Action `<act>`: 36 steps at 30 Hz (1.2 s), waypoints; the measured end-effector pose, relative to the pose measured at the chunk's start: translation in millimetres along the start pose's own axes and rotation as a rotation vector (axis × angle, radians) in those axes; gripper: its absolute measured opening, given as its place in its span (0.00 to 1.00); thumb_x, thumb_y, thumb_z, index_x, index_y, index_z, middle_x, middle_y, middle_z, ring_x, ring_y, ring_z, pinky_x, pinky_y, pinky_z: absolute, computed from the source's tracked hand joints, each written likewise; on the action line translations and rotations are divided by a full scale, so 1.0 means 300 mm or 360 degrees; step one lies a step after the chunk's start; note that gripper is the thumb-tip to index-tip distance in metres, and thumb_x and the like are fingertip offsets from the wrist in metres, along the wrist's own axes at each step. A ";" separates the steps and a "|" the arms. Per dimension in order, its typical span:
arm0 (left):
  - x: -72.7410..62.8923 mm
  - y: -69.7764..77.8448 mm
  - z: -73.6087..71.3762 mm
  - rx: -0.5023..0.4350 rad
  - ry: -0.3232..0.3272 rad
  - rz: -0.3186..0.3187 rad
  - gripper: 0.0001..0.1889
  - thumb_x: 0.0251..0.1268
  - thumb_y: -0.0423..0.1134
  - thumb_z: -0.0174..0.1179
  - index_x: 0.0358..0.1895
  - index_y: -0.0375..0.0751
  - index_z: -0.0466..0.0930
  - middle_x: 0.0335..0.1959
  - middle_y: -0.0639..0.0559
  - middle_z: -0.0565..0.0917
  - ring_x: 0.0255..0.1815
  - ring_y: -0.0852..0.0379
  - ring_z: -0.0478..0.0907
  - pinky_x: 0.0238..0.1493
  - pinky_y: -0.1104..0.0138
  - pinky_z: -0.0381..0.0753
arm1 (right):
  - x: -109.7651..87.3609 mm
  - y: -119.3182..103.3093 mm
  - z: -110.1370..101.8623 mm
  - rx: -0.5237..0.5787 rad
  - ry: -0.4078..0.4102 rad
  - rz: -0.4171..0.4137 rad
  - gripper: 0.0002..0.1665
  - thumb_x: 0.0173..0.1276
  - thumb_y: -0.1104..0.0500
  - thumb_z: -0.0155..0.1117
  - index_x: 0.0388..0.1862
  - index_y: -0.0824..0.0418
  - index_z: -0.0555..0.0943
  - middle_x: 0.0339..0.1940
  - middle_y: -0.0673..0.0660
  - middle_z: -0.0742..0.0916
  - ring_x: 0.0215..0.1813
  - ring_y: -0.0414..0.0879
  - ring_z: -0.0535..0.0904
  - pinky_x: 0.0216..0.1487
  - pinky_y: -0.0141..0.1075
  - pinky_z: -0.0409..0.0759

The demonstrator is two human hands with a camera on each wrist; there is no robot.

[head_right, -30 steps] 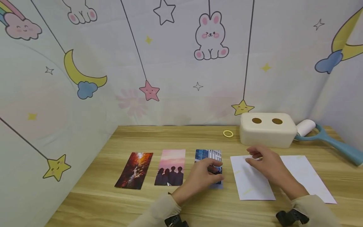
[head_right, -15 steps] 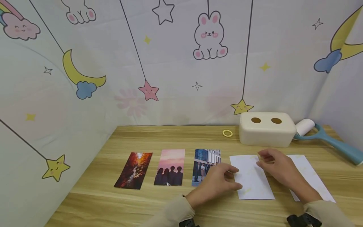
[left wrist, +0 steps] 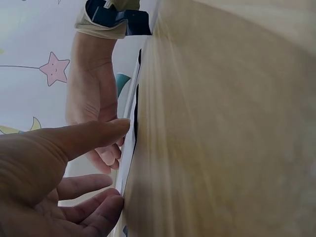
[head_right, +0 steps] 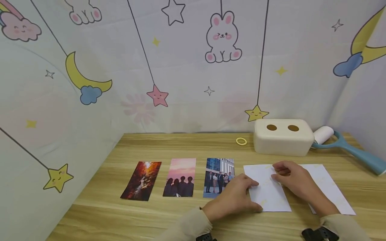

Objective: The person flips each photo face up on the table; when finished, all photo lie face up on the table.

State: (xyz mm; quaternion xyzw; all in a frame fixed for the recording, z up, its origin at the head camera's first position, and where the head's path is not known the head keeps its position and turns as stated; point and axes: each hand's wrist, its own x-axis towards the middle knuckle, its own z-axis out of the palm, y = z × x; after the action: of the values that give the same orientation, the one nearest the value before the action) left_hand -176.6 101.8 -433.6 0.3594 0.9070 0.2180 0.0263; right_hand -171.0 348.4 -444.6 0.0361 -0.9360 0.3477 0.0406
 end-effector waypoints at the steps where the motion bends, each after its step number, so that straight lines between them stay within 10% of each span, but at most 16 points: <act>1: -0.003 0.000 0.001 0.0023 -0.0006 0.0015 0.35 0.45 0.57 0.86 0.59 0.49 0.90 0.50 0.61 0.82 0.49 0.70 0.74 0.47 0.82 0.69 | -0.001 0.002 0.001 -0.0005 -0.0003 0.0006 0.25 0.73 0.54 0.75 0.59 0.71 0.83 0.50 0.63 0.90 0.44 0.38 0.84 0.41 0.29 0.82; 10: -0.020 0.002 0.013 0.0061 -0.0051 0.0001 0.37 0.44 0.59 0.86 0.60 0.51 0.89 0.47 0.63 0.76 0.44 0.71 0.69 0.44 0.82 0.66 | -0.012 0.016 0.014 0.0022 -0.0050 0.0050 0.27 0.74 0.54 0.74 0.61 0.73 0.82 0.52 0.64 0.89 0.49 0.53 0.86 0.40 0.31 0.83; 22: -0.005 -0.010 -0.009 0.0067 -0.0053 0.0086 0.36 0.48 0.59 0.83 0.61 0.47 0.88 0.52 0.62 0.83 0.50 0.71 0.75 0.48 0.83 0.70 | -0.010 0.022 -0.017 0.0022 -0.0085 -0.0031 0.25 0.74 0.55 0.74 0.60 0.72 0.83 0.51 0.61 0.90 0.43 0.31 0.82 0.42 0.30 0.82; 29: 0.007 -0.043 -0.019 -0.0116 -0.0065 0.0169 0.28 0.53 0.54 0.80 0.56 0.44 0.91 0.45 0.63 0.86 0.43 0.74 0.76 0.42 0.86 0.69 | -0.005 0.053 -0.043 -0.0009 -0.0165 -0.0135 0.18 0.75 0.61 0.71 0.59 0.69 0.84 0.51 0.58 0.89 0.44 0.29 0.81 0.44 0.32 0.83; 36: 0.012 -0.080 -0.026 -0.0515 -0.0122 0.0037 0.27 0.55 0.50 0.81 0.58 0.44 0.90 0.43 0.66 0.87 0.41 0.77 0.77 0.43 0.84 0.74 | -0.007 0.078 -0.065 -0.0017 -0.0204 -0.0232 0.13 0.73 0.64 0.71 0.55 0.66 0.86 0.48 0.54 0.89 0.44 0.29 0.80 0.44 0.32 0.82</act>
State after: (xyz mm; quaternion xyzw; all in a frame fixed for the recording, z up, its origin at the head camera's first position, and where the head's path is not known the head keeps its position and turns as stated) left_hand -196.1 85.7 -436.1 0.3691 0.8541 0.3476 0.1157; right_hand -170.1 379.0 -445.3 0.1261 -0.9334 0.3358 0.0061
